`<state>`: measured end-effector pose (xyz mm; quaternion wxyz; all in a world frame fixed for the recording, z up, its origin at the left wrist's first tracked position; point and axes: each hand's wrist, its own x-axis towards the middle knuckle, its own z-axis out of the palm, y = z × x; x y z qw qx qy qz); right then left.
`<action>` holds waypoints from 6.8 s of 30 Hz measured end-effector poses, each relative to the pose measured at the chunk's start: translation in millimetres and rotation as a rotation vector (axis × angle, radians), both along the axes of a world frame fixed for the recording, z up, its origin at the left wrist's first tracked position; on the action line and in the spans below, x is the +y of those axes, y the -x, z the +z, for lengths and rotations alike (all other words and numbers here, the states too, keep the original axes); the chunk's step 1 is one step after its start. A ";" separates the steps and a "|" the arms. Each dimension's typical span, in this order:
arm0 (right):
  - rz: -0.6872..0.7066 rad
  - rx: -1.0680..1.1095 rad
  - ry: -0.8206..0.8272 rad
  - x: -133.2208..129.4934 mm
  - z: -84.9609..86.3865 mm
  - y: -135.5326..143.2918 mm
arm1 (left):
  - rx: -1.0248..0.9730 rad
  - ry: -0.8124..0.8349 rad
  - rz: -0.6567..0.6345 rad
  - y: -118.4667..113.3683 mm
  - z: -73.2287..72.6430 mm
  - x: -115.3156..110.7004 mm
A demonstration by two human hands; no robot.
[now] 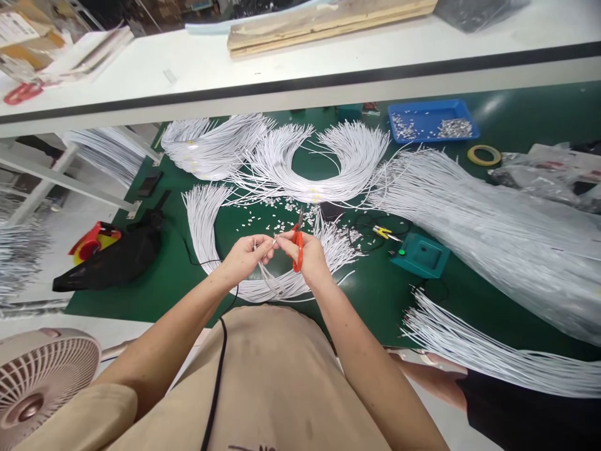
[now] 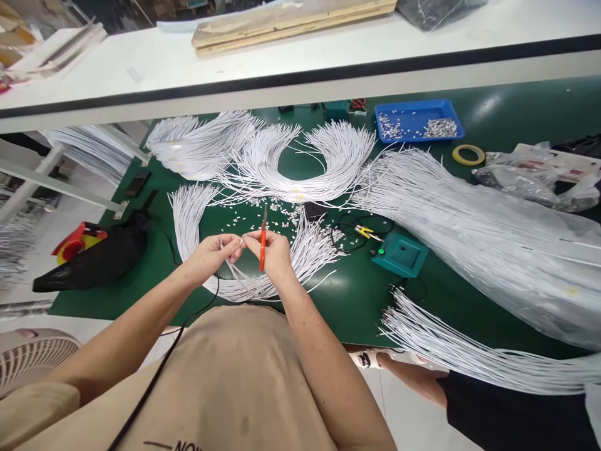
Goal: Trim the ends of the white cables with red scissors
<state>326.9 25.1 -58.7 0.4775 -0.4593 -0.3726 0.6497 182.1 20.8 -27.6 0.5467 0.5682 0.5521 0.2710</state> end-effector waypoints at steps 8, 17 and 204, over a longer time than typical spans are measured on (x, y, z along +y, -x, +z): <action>-0.124 -0.226 -0.002 -1.3 -7.9 12.1 | 0.207 -0.092 0.056 -4.2 -3.2 -2.7; 0.016 0.335 0.166 -0.3 -8.1 6.2 | -0.015 -0.017 0.024 -1.5 -2.1 -0.6; 0.254 -1.198 -0.371 0.2 -2.4 -17.7 | -0.142 0.027 0.236 -5.2 -11.2 1.2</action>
